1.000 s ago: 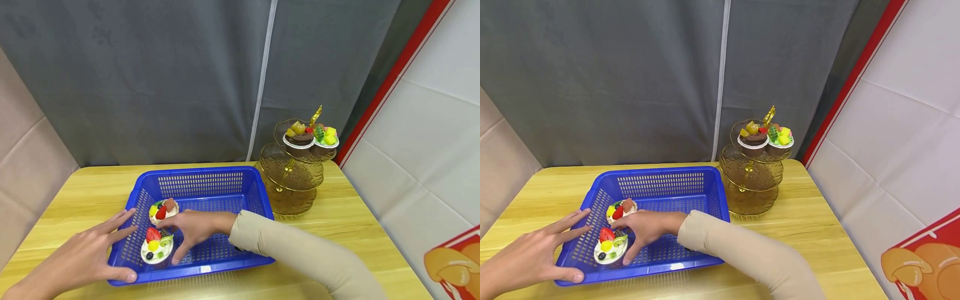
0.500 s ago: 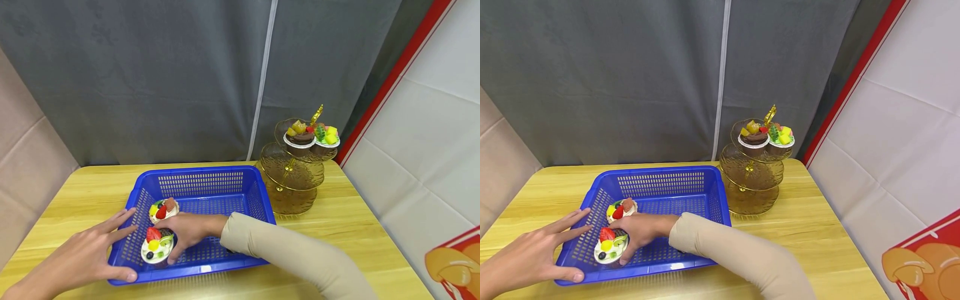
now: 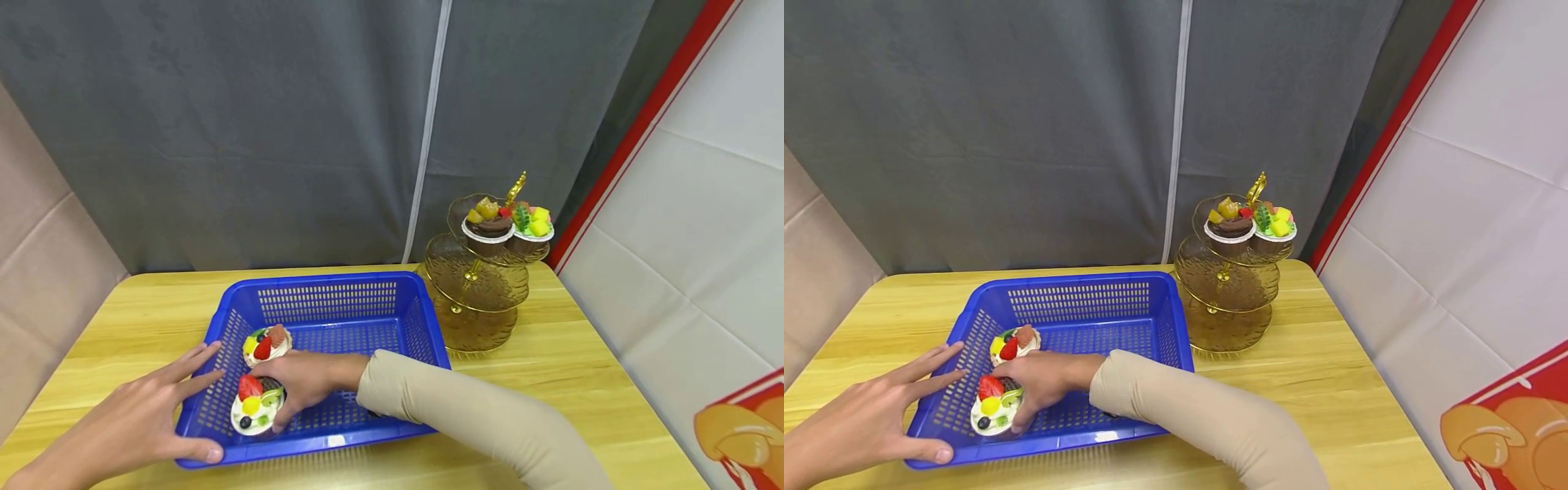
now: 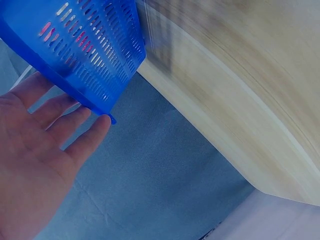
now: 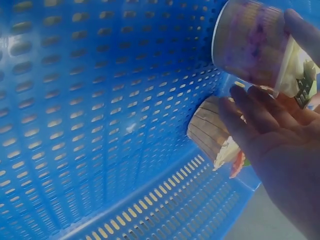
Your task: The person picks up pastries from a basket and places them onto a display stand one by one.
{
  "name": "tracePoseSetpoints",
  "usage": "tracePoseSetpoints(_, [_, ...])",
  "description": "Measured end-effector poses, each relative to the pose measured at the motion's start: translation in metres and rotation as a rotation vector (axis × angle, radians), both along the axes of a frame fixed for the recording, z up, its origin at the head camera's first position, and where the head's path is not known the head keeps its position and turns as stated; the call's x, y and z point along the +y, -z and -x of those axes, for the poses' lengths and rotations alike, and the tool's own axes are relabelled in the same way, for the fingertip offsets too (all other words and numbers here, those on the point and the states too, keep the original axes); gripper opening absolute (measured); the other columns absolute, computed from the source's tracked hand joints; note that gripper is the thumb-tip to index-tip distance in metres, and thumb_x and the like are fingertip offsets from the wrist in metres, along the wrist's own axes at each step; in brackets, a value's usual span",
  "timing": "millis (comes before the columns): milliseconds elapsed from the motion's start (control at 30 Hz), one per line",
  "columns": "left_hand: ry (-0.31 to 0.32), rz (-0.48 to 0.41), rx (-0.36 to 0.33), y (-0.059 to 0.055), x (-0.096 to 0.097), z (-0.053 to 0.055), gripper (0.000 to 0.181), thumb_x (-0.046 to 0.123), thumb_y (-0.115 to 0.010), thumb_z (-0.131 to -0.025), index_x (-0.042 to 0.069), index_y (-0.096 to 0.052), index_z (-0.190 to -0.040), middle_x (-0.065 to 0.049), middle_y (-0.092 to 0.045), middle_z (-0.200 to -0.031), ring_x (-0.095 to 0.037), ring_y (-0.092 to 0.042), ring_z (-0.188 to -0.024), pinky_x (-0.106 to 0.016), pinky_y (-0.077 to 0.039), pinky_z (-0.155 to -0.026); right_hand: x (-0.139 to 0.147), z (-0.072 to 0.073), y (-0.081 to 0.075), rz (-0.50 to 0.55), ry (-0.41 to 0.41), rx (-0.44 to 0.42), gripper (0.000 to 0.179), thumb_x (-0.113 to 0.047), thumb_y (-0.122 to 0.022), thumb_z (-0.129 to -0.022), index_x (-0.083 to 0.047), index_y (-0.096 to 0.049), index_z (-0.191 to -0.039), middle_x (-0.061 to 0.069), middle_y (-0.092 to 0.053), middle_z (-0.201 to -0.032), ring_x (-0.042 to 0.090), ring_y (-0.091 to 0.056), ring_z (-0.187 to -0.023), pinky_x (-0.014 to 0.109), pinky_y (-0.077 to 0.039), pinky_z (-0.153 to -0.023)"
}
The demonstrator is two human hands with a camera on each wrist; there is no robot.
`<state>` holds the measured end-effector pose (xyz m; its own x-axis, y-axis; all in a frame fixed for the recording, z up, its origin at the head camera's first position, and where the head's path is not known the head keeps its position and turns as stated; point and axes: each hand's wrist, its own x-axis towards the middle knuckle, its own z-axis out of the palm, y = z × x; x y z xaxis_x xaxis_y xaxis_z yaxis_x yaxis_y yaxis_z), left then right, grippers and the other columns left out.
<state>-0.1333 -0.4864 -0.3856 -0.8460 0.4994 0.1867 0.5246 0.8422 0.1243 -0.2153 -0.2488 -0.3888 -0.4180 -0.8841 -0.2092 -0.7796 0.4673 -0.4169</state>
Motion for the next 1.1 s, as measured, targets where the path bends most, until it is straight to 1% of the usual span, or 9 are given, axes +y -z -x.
tracePoseSetpoints(267, [0.017, -0.009, 0.022, 0.0, 0.0, 0.0, 0.096, 0.075, -0.079, -0.056, 0.005, -0.072, -0.121, -0.017, -0.045, -0.149, -0.045, -0.064, -0.108, -0.055, -0.055, -0.069, 0.004, -0.004, -0.007, 0.019, -0.019, -0.021, 0.075, -0.028, -0.09, -0.071, -0.013, -0.053, -0.135, -0.013, -0.06, -0.111, -0.004, -0.053, -0.096, 0.006, -0.036, -0.086])
tracePoseSetpoints(333, [0.015, -0.007, 0.017, 0.001, 0.0, 0.0, 0.096, 0.075, -0.079, -0.056, 0.005, -0.072, -0.121, -0.017, -0.045, -0.149, -0.045, -0.063, -0.109, -0.056, -0.055, -0.069, 0.005, -0.006, -0.009, 0.026, -0.017, -0.029, 0.075, -0.027, -0.09, -0.072, -0.013, -0.052, -0.135, -0.012, -0.06, -0.111, -0.004, -0.054, -0.096, 0.006, -0.037, -0.086])
tracePoseSetpoints(400, [0.007, 0.003, -0.003, 0.001, -0.001, 0.0, 0.095, 0.075, -0.078, -0.057, 0.005, -0.072, -0.121, -0.017, -0.044, -0.149, -0.047, -0.063, -0.109, -0.057, -0.055, -0.07, 0.007, -0.007, -0.013, 0.032, -0.008, -0.048, 0.076, -0.026, -0.09, -0.072, -0.012, -0.051, -0.136, -0.012, -0.06, -0.111, -0.003, -0.054, -0.096, 0.006, -0.037, -0.085])
tracePoseSetpoints(533, [-0.005, 0.022, -0.026, 0.002, -0.001, -0.001, 0.094, 0.076, -0.078, -0.059, 0.006, -0.072, -0.122, -0.018, -0.044, -0.149, -0.048, -0.062, -0.109, -0.059, -0.055, -0.071, 0.011, -0.008, -0.021, 0.055, 0.005, -0.077, 0.078, -0.025, -0.089, -0.073, -0.012, -0.05, -0.139, -0.011, -0.06, -0.113, -0.003, -0.053, -0.096, 0.006, -0.038, -0.084])
tracePoseSetpoints(667, [-0.015, 0.025, -0.032, 0.002, -0.001, -0.001, 0.095, 0.077, -0.077, -0.059, 0.006, -0.071, -0.122, -0.018, -0.043, -0.149, -0.048, -0.063, -0.108, -0.06, -0.055, -0.072, 0.016, -0.008, -0.03, 0.084, 0.006, -0.073, 0.079, -0.025, -0.087, -0.073, -0.012, -0.049, -0.142, -0.011, -0.059, -0.116, -0.004, -0.053, -0.095, 0.006, -0.038, -0.083])
tracePoseSetpoints(800, [-0.006, 0.017, -0.022, 0.002, -0.002, -0.001, 0.096, 0.075, -0.078, -0.058, 0.005, -0.071, -0.123, -0.019, -0.043, -0.149, -0.048, -0.063, -0.107, -0.06, -0.055, -0.071, 0.026, -0.008, -0.04, 0.129, -0.011, -0.053, 0.079, -0.024, -0.086, -0.075, -0.009, -0.048, -0.143, -0.009, -0.06, -0.117, -0.004, -0.053, -0.094, 0.005, -0.04, -0.082])
tracePoseSetpoints(867, [0.004, 0.018, -0.016, 0.003, -0.002, -0.001, 0.096, 0.074, -0.079, -0.059, 0.004, -0.07, -0.123, -0.019, -0.042, -0.15, -0.049, -0.063, -0.107, -0.06, -0.055, -0.071, 0.033, -0.007, -0.045, 0.159, -0.021, -0.052, 0.077, -0.025, -0.085, -0.075, -0.008, -0.049, -0.142, -0.008, -0.06, -0.116, -0.004, -0.054, -0.092, 0.006, -0.041, -0.081])
tracePoseSetpoints(967, [-0.002, 0.019, -0.014, 0.003, -0.002, -0.001, 0.096, 0.075, -0.078, -0.058, 0.005, -0.071, -0.123, -0.019, -0.043, -0.15, -0.047, -0.063, -0.107, -0.059, -0.055, -0.072, 0.043, -0.006, -0.053, 0.2, -0.021, -0.059, 0.073, -0.025, -0.083, -0.077, -0.007, -0.05, -0.139, -0.006, -0.06, -0.119, -0.003, -0.055, -0.091, 0.007, -0.044, -0.082])
tracePoseSetpoints(1100, [-0.004, 0.019, -0.01, 0.002, -0.001, -0.001, 0.096, 0.075, -0.078, -0.058, 0.004, -0.071, -0.122, -0.019, -0.043, -0.149, -0.047, -0.064, -0.106, -0.059, -0.054, -0.073, 0.056, -0.006, -0.062, 0.223, 0.017, -0.076, 0.076, -0.025, -0.082, -0.077, -0.007, -0.048, -0.143, -0.004, -0.06, -0.127, -0.002, -0.057, -0.091, 0.009, -0.046, -0.081])
